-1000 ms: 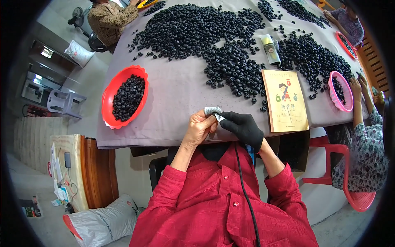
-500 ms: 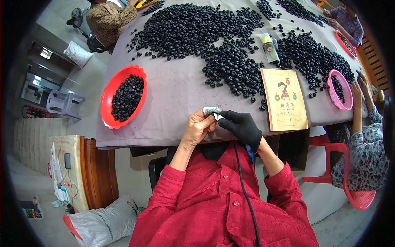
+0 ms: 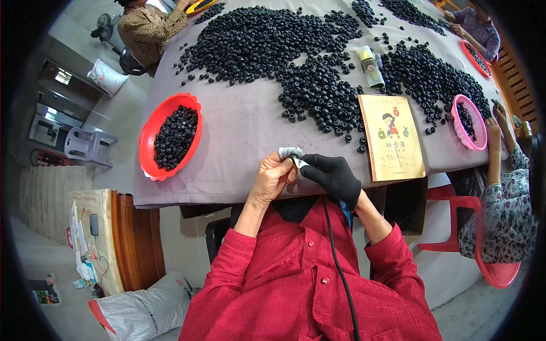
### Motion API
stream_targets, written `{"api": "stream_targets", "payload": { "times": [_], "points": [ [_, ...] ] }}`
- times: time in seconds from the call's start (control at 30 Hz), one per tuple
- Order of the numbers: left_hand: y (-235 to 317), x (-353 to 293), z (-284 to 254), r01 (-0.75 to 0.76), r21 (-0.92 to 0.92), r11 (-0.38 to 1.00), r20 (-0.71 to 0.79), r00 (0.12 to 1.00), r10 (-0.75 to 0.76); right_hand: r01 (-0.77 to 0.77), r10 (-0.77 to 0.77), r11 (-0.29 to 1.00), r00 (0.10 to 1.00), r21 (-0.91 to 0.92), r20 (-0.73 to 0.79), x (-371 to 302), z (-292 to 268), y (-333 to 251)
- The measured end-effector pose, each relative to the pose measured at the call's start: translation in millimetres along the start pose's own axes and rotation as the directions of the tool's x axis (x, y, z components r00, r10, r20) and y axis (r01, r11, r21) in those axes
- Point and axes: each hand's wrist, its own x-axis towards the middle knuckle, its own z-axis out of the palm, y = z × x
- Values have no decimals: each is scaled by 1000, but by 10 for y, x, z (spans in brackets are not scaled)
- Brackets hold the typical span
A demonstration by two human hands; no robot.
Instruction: The person sorts small black plastic components by hand into a red bowl and a pink bowl.
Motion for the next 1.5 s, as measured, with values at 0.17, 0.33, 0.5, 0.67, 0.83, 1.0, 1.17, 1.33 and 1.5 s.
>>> {"api": "stream_targets", "payload": {
  "times": [0.17, 0.33, 0.5, 0.67, 0.83, 1.0, 1.17, 1.33, 1.5],
  "points": [
    [10, 4, 7, 15, 9, 1000, -6, 1000, -15, 8, -8, 1000, 1000, 0, -14, 1, 2, -3],
    [19, 5, 15, 13, 11, 1000, -10, 1000, -13, -6, 6, 1000, 1000, 18, -20, 3, 7, 13],
    [19, 13, 13, 23, -4, 1000, 4, 1000, -23, -9, 9, 1000, 1000, 9, -20, 10, -1, -7],
    [30, 12, 7, 30, -17, 999, 15, 999, -29, 10, -10, 1000, 1000, -4, -18, 11, 8, 3],
    [36, 9, 17, 36, -41, 998, 27, 999, -35, 15, -16, 1000, 999, -19, -31, 16, 12, 26],
    [30, 9, 0, 38, -41, 998, 14, 999, -38, 8, -9, 1000, 999, -14, -35, 14, 12, -14],
    [33, 8, -4, 45, -35, 998, 9, 999, -45, -24, 24, 1000, 999, -19, -29, 20, 6, -15],
    [47, 6, -11, 58, -15, 998, 24, 998, -57, -41, 38, 998, 998, -46, -57, 25, 19, -34],
    [32, 4, -1, 46, -36, 998, 8, 999, -45, -16, 18, 999, 999, 44, -36, 11, -3, 48]
  ]
}}
